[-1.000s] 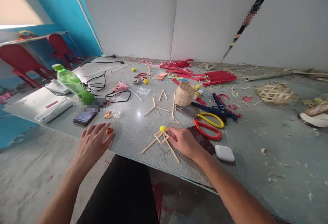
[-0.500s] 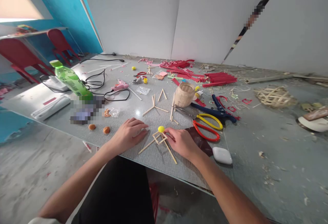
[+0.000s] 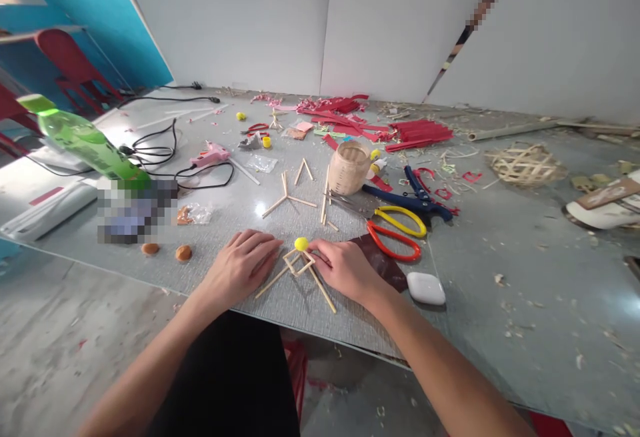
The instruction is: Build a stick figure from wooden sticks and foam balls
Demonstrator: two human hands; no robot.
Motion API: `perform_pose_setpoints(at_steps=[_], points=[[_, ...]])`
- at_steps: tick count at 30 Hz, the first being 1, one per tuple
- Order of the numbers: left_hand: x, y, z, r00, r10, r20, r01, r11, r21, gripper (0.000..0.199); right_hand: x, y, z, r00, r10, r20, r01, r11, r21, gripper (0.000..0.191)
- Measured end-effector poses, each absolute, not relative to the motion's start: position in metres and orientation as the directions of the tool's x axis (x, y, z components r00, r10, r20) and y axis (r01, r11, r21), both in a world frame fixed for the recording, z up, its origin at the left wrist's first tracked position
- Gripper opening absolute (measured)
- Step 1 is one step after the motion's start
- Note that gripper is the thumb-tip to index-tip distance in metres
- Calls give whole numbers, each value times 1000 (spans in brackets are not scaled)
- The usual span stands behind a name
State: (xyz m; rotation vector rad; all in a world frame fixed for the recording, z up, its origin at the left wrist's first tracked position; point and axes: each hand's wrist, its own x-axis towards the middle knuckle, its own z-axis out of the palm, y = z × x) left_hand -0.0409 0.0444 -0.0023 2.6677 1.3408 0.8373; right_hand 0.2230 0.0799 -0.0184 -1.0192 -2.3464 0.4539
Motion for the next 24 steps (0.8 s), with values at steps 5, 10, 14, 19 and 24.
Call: perform_pose_setpoints(at_steps=[5,10,14,19,24], points=[[-40,41,-1,453,788,417,769,-582,264,32,223,79,-16,-563,766,311,583,635,-507,21],[-38,39,4,451,795,405,754,-583,303,62,223,78,-14,-566,771,292,578,624,-526,21],[-37,41,9,551,745,376,674,-663,326,77,224,78,-12,-575,765,291,565,628,-535,19],[-36,43,8,619,702,354,640,-711,291,85,224,78,-13,-574,760,307,565,638,-523,20],[-36,43,7,615,707,348,646,-705,292,88,224,78,-13,-579,761,292,570,634,-523,20]])
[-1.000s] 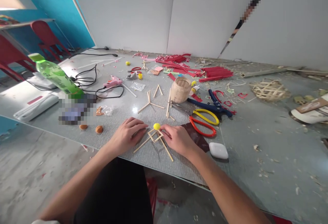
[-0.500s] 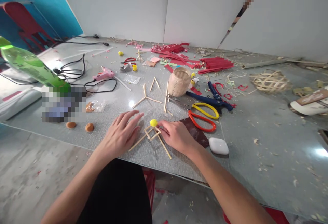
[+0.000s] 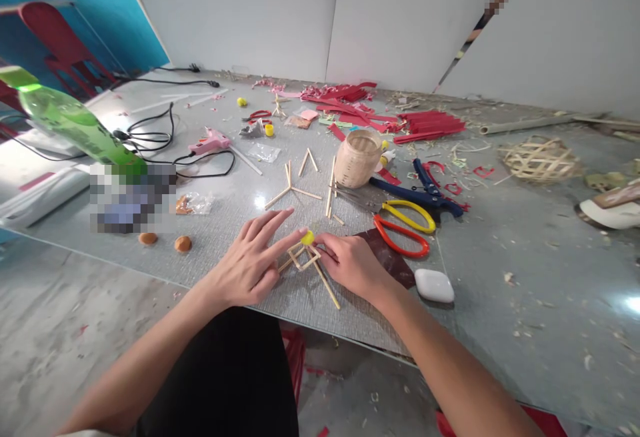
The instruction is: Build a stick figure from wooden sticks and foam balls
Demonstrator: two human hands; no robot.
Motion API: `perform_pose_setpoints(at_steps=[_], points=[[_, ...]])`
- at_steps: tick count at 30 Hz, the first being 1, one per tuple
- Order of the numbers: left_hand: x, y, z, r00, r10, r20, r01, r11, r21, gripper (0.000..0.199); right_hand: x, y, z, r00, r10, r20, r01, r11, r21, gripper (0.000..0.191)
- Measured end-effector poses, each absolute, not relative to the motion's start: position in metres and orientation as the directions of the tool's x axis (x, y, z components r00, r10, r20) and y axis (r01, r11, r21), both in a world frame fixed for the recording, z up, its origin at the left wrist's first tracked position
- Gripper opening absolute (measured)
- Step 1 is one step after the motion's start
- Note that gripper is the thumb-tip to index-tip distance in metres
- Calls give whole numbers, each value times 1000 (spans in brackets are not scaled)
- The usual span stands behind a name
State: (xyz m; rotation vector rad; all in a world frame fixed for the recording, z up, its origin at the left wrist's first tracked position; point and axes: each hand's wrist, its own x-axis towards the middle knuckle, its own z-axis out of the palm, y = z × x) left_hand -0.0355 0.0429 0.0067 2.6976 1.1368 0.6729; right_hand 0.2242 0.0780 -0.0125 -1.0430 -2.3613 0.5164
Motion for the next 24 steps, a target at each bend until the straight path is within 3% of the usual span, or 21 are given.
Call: perform_pose_setpoints(at_steps=[24], points=[[-36,39,0,496,804,328,740,-589,323,68,223,78,-12,-569,758,321,567,643,-514,24]])
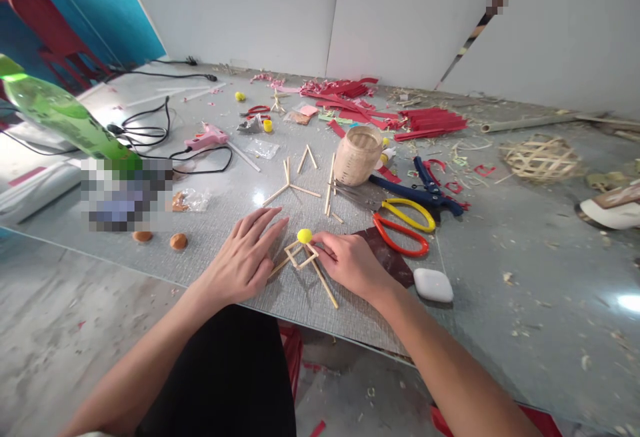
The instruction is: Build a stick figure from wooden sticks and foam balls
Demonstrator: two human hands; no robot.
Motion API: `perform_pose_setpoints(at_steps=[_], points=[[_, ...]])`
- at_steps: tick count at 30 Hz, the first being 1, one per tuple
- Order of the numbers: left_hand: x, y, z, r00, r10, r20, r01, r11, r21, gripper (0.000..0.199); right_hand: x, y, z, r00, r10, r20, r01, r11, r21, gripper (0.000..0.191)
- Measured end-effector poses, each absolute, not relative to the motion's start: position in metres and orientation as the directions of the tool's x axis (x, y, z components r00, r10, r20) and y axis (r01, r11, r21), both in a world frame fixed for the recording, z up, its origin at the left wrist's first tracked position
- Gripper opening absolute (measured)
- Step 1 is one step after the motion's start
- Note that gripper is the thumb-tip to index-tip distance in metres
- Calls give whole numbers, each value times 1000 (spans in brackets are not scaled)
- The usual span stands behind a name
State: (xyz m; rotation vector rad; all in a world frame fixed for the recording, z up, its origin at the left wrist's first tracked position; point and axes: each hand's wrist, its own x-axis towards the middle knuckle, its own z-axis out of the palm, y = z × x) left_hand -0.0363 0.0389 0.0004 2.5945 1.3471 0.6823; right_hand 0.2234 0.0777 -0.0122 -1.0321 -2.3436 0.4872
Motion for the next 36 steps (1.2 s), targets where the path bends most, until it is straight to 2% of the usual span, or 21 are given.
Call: perform_pose_setpoints(at_steps=[17,21,24,27,30,33,36], points=[[-37,40,1,489,813,316,759,-575,307,68,225,78,-15,-556,769,316,536,622,-570,26],[-38,40,4,472,810,347,754,-575,318,63,230,79,-15,-553,784,283,537,595,-599,25],[-40,39,5,429,799,421,740,-578,344,56,235,80,-11,-527,822,215,540,519,-663,26],[-40,39,3,360,777,517,726,-581,368,42,240,84,-5,-469,862,193,529,449,-720,25],[-42,39,-1,275,731,625,703,-596,388,31,243,91,7,-345,900,266,542,422,-727,24],[-51,30,2,214,686,696,711,-598,370,34,246,87,29,-190,911,366,581,404,-706,28],[-76,10,14,233,736,636,822,-499,276,39,252,52,58,-83,882,464,658,398,-640,32]])
